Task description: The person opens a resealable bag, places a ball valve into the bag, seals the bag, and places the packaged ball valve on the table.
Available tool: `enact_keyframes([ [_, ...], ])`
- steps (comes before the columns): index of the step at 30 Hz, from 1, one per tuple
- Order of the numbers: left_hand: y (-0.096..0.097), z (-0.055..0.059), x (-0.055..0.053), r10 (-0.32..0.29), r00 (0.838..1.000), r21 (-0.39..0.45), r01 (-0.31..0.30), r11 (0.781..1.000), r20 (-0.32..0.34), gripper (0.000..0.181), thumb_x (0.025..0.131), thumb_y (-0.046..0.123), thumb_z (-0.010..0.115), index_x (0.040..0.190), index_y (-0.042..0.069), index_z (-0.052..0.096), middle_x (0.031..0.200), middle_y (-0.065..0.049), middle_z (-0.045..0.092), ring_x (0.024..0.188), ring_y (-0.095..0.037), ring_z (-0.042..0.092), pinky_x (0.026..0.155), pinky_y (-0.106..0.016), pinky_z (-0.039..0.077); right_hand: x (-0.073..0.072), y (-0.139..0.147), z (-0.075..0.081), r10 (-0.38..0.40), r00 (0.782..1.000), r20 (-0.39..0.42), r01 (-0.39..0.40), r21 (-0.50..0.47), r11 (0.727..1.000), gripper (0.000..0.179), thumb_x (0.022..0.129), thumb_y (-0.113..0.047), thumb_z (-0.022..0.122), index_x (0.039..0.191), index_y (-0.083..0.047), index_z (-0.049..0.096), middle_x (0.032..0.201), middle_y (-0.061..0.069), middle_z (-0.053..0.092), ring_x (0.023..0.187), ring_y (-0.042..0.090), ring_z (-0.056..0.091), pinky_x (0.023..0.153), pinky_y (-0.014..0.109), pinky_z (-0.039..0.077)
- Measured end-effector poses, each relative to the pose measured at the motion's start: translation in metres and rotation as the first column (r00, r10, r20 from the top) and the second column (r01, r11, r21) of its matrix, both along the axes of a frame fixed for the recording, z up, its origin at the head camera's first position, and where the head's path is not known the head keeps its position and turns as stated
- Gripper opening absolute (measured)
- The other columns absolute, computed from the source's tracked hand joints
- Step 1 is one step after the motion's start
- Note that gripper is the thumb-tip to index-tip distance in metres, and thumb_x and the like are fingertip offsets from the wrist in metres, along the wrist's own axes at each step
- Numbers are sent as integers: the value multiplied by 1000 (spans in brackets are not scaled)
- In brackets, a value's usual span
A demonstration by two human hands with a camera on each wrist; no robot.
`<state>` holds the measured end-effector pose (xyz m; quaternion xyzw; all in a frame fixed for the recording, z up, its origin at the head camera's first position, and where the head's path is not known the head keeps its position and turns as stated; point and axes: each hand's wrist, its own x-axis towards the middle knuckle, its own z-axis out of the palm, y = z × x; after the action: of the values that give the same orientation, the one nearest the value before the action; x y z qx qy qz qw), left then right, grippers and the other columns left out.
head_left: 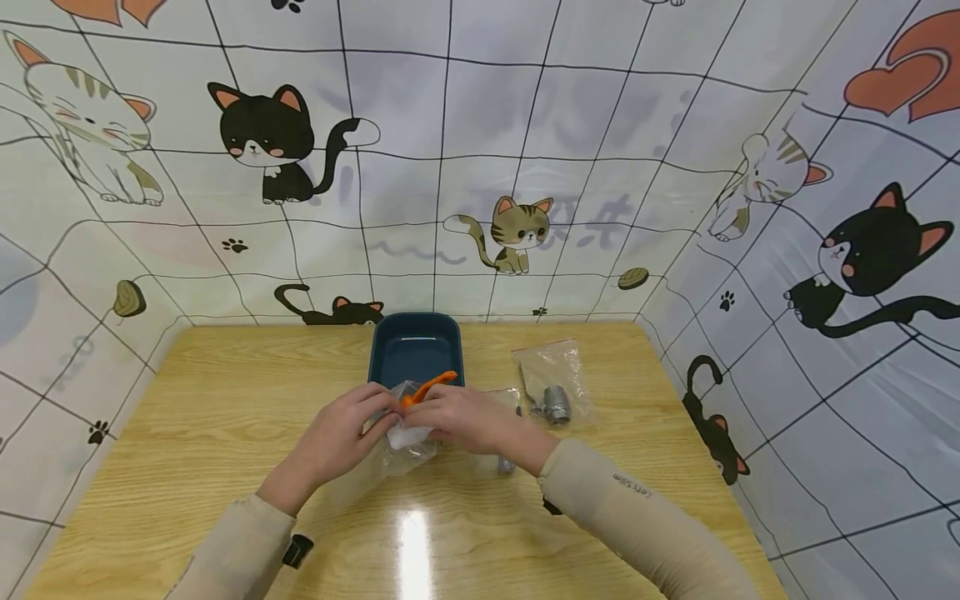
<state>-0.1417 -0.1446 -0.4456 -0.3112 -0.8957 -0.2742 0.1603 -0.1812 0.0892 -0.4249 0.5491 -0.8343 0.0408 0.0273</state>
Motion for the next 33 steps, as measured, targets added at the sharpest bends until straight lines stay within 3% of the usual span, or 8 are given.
enact_keyframes([
  [8,0,3,0,6,1000,13,-6,1000,-18,5,91,21,69,96,21,69,99,10,63,84,-3,58,69,-24,52,2,-2,-2,44,998,-51,-41,48,998,39,90,-15,70,127,-28,64,131,-12,63,123,10,56,91,18,50],
  [14,0,4,0,5,999,12,-5,1000,-47,5,91,20,70,95,20,69,96,11,63,82,-3,57,68,-23,51,4,-3,-1,62,998,17,-63,62,996,37,91,-14,68,127,-23,64,133,-9,63,128,11,54,102,20,45],
  [24,1,1,-1,-5,998,81,10,997,-65,6,90,16,70,95,18,69,96,12,63,79,-1,56,61,-19,46,4,-5,-1,59,996,70,-60,23,998,36,90,-10,70,123,-20,66,128,-6,66,124,11,57,106,25,43],
  [33,3,1,-2,5,994,101,6,995,-108,8,88,14,72,95,17,69,96,11,64,78,-2,56,62,-19,46,4,0,-2,-17,992,121,16,2,1000,30,94,-15,65,122,-25,67,128,-9,65,124,11,56,107,31,42],
])
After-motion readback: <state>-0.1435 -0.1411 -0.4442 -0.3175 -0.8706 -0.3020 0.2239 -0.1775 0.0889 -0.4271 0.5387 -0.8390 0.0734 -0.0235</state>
